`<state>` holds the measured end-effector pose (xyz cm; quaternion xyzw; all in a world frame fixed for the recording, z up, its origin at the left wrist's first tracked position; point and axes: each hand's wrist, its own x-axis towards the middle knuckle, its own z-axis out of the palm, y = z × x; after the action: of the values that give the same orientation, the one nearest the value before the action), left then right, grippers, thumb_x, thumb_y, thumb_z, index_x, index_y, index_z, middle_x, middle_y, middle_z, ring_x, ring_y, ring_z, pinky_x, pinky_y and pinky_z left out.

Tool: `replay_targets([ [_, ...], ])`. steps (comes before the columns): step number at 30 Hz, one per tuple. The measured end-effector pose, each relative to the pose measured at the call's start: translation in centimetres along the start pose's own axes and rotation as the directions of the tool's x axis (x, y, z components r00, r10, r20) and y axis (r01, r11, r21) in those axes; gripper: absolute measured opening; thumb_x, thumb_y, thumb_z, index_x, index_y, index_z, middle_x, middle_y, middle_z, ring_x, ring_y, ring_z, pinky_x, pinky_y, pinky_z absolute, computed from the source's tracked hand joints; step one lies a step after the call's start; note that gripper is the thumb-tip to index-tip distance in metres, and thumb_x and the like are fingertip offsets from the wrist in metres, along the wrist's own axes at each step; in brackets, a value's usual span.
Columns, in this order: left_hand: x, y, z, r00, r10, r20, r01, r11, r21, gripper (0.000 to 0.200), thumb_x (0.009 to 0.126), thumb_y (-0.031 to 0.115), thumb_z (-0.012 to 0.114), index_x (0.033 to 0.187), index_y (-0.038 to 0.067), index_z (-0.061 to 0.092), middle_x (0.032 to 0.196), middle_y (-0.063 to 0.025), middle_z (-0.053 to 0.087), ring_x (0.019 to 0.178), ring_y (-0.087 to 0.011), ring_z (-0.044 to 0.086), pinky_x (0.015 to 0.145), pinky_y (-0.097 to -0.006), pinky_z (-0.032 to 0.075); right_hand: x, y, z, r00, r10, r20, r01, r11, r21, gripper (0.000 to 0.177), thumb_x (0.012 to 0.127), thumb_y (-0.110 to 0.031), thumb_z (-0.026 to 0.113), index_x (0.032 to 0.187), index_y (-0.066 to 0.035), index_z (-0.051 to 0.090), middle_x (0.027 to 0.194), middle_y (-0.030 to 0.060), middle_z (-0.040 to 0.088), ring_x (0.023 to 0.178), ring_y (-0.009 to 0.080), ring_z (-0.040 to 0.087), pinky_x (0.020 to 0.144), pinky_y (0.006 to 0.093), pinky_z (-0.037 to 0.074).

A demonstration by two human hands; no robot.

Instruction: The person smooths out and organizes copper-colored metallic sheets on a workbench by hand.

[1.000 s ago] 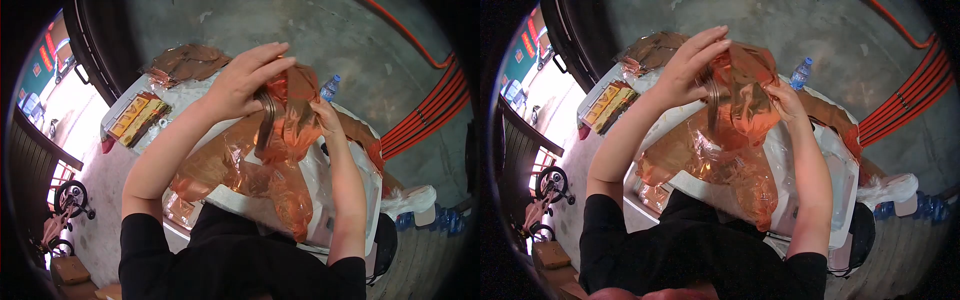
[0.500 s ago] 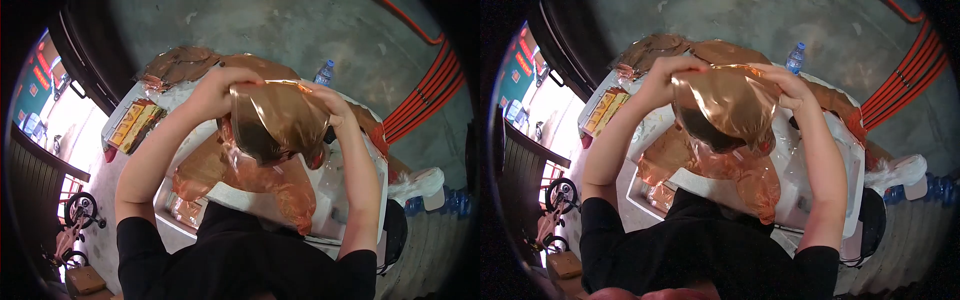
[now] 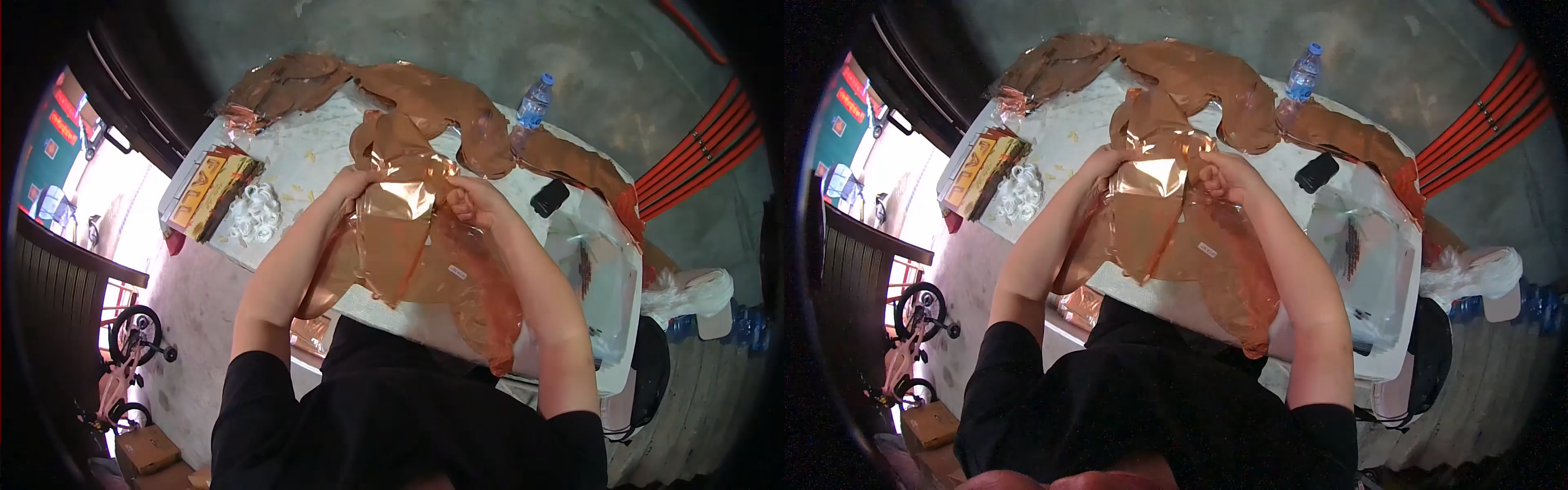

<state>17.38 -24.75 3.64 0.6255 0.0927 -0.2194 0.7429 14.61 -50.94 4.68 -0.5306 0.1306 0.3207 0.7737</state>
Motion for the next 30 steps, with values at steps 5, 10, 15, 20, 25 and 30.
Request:
replay_targets([
  [5, -2.0, 0.8, 1.2, 0.998, 0.02, -0.057, -0.019, 1.0, 0.015, 0.02, 0.076, 0.009, 0.068, 0.092, -0.001, 0.062, 0.081, -0.0116, 0.065, 0.064, -0.0188, 0.064, 0.056, -0.0313, 0.055, 0.2, 0.5, 1.3, 0.838, -0.535, -0.108, 0.416, 0.754, -0.508, 0.02, 0.085, -0.021, 0.062, 0.094, -0.005, 0.053, 0.064, 0.0006, 0.049, 0.049, 0.0083, 0.043, 0.041, 0.0221, 0.03],
  [10, -0.8, 0.5, -0.8, 0.991, -0.082, 0.11, 0.075, 0.995, 0.06, 0.038, 0.085, 0.025, 0.057, 0.114, 0.001, 0.054, 0.09, -0.0124, 0.066, 0.072, -0.0203, 0.066, 0.064, -0.0308, 0.055, 1.0, -0.8, 3.8, 0.666, -0.723, 0.182, 0.478, 0.227, -0.849, 0.051, 0.078, -0.022, 0.068, 0.121, -0.003, 0.049, 0.102, 0.0109, 0.053, 0.086, 0.0145, 0.054, 0.073, 0.0288, 0.045],
  [15, -1.4, 0.7, -0.9, 0.973, -0.045, 0.228, 0.138, 0.901, -0.411, 0.053, 0.091, 0.047, 0.041, 0.121, 0.005, 0.05, 0.109, -0.0125, 0.062, 0.095, -0.0242, 0.062, 0.081, -0.0387, 0.051, 2.5, -2.1, 8.3, 0.531, -0.772, 0.349, 0.399, -0.135, -0.907, 0.058, 0.074, -0.036, 0.066, 0.119, -0.003, 0.051, 0.115, 0.0154, 0.051, 0.104, 0.0328, 0.052, 0.087, 0.0421, 0.044],
  [20, -1.9, 1.1, -0.4, 0.95, -0.05, 0.307, 0.202, 0.85, -0.487, 0.074, 0.089, 0.064, 0.029, 0.131, 0.006, 0.042, 0.124, -0.0155, 0.052, 0.112, -0.029, 0.053, 0.097, -0.0425, 0.041, 1.3, -0.9, 13.5, 0.742, -0.625, 0.241, 0.217, -0.116, -0.969, 0.079, 0.073, -0.042, 0.067, 0.131, 0.003, 0.038, 0.125, 0.0242, 0.045, 0.119, 0.0358, 0.043, 0.098, 0.0392, 0.037],
  [25, -0.1, -0.2, -1.3, 0.942, 0.065, 0.328, 0.138, 0.817, -0.56, 0.07, 0.091, 0.062, 0.023, 0.136, 0.01, 0.035, 0.13, -0.0132, 0.047, 0.117, -0.0278, 0.048, 0.1, -0.0427, 0.038, 4.6, 1.9, 13.0, 0.736, -0.617, 0.28, 0.259, -0.126, -0.958, 0.088, 0.069, -0.037, 0.071, 0.134, 0.005, 0.029, 0.117, 0.0283, 0.049, 0.113, 0.0389, 0.048, 0.093, 0.0427, 0.041],
  [30, 1.1, -1.0, -1.7, 0.91, 0.116, 0.399, 0.174, 0.766, -0.619, 0.07, 0.092, 0.061, 0.024, 0.131, 0.005, 0.041, 0.126, -0.0153, 0.05, 0.114, -0.0283, 0.05, 0.099, -0.0424, 0.039, 5.6, 2.2, 12.6, 0.786, -0.585, 0.198, 0.228, -0.024, -0.973, 0.072, 0.069, -0.024, 0.071, 0.125, 0.006, 0.036, 0.112, 0.0265, 0.053, 0.106, 0.0368, 0.054, 0.087, 0.0422, 0.043],
])
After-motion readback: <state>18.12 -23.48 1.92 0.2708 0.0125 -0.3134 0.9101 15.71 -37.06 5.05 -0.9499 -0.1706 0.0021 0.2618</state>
